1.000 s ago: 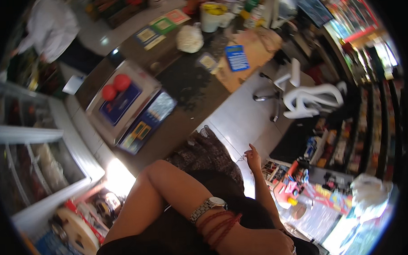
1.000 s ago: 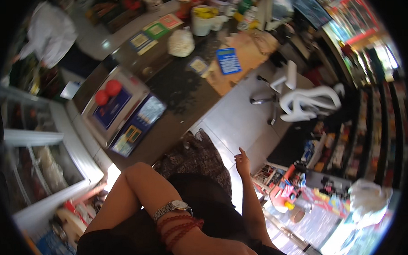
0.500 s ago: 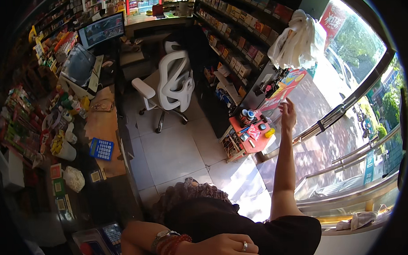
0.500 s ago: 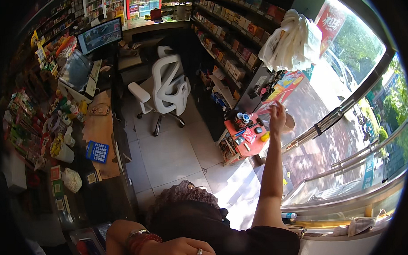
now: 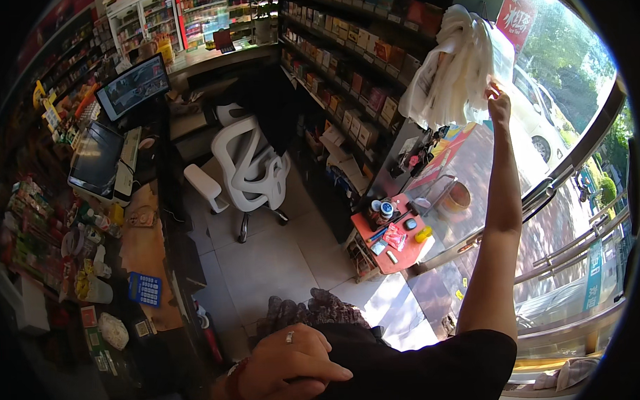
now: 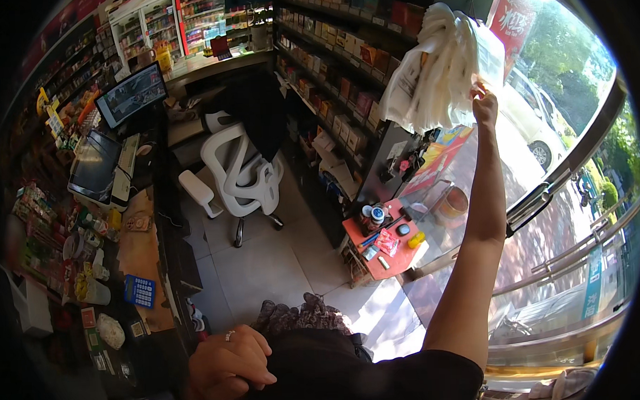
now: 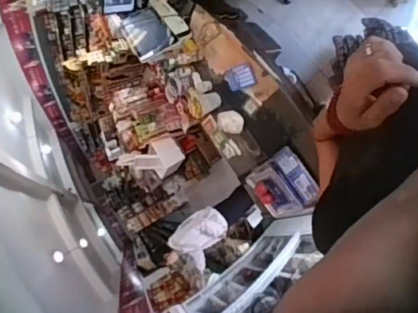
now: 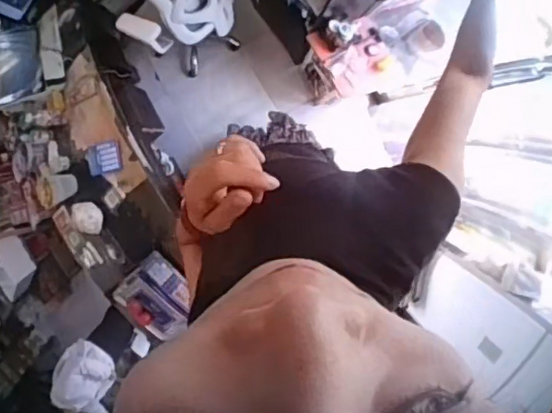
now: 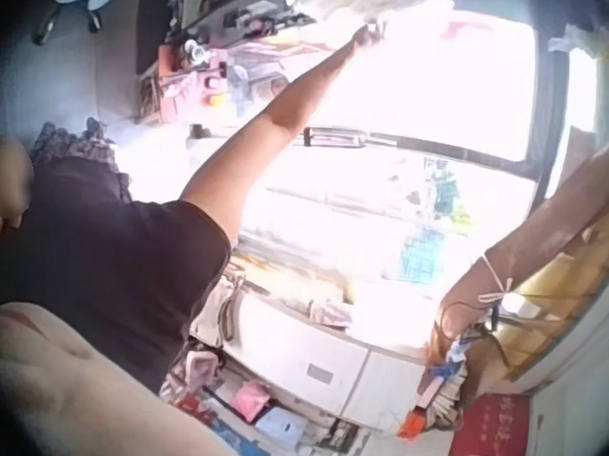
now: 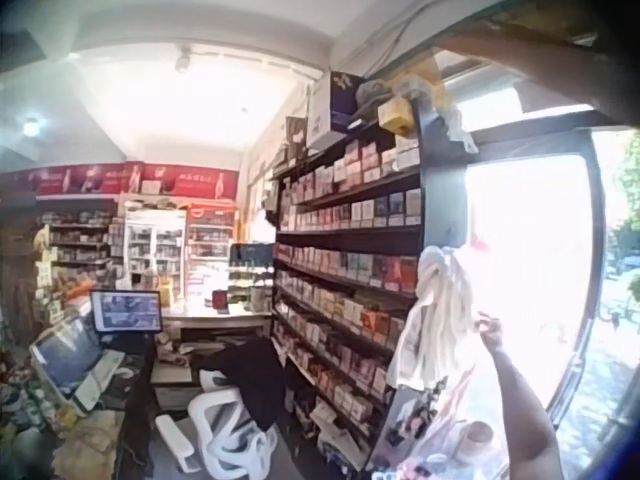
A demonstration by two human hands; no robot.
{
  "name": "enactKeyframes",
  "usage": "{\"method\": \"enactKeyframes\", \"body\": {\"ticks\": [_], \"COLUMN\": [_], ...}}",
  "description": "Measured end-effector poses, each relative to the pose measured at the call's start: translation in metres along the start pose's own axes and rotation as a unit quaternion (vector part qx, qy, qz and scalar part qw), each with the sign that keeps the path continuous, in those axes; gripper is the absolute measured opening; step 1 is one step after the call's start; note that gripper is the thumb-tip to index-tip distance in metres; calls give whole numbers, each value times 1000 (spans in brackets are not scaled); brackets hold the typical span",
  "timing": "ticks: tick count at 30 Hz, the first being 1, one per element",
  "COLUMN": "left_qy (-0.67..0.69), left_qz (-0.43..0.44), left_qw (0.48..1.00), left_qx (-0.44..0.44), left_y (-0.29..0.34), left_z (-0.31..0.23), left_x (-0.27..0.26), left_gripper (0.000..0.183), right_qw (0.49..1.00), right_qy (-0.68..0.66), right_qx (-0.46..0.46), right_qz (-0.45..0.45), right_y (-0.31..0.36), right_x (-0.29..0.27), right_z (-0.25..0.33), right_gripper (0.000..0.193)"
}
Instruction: The person retrieves noodles from a refrigerated display, weighs them on a digital scale, and places them into a plastic bag. They repeat this process for additional portions and also weigh two red tomatoes, placing them into a separate bag. The person interacts with a customer at the counter during the process.
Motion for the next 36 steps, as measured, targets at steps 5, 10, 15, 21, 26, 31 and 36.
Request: {"method": "enactKeyframes", "body": {"ticks": [5,10,15,21,26,31,36], "left_qy": [83,60,76,93,68,81,-161], "left_qz": [-27,-6,-11,-8,-245,-505,-690], "left_qw": [996,997,992,985,950,844,679], "left_qx": [-32,-58,-99,-146,-178,-162,-191], "left_y": [-18,-42,-47,-56,-47,36,134], "left_z": [32,49,62,73,109,139,83], "left_x": [3,9,12,13,3,-29,-34], "left_gripper": [24,20,20,19,48,36,18], "right_qw": [983,943,996,945,756,531,367], "right_qy": [182,321,71,-156,-566,-636,-687], "right_qx": [10,-82,-17,-68,-88,91,-46], "right_qz": [24,-35,55,280,317,552,626], "right_y": [-29,-50,-34,13,224,401,463], "right_x": [30,8,4,-6,52,64,91], "right_z": [-4,-43,-26,59,237,373,417], "right_gripper": [36,25,20,19,22,35,53]}}
Point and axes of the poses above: each hand's wrist, its own y-axis away from the middle knuckle, its own x-axis out of the palm, z = x × y, the point moved 1 cm from there along -y, towards the middle knuckle, and after that the axes turned 1 degree about -z, right-handed, at the moved point
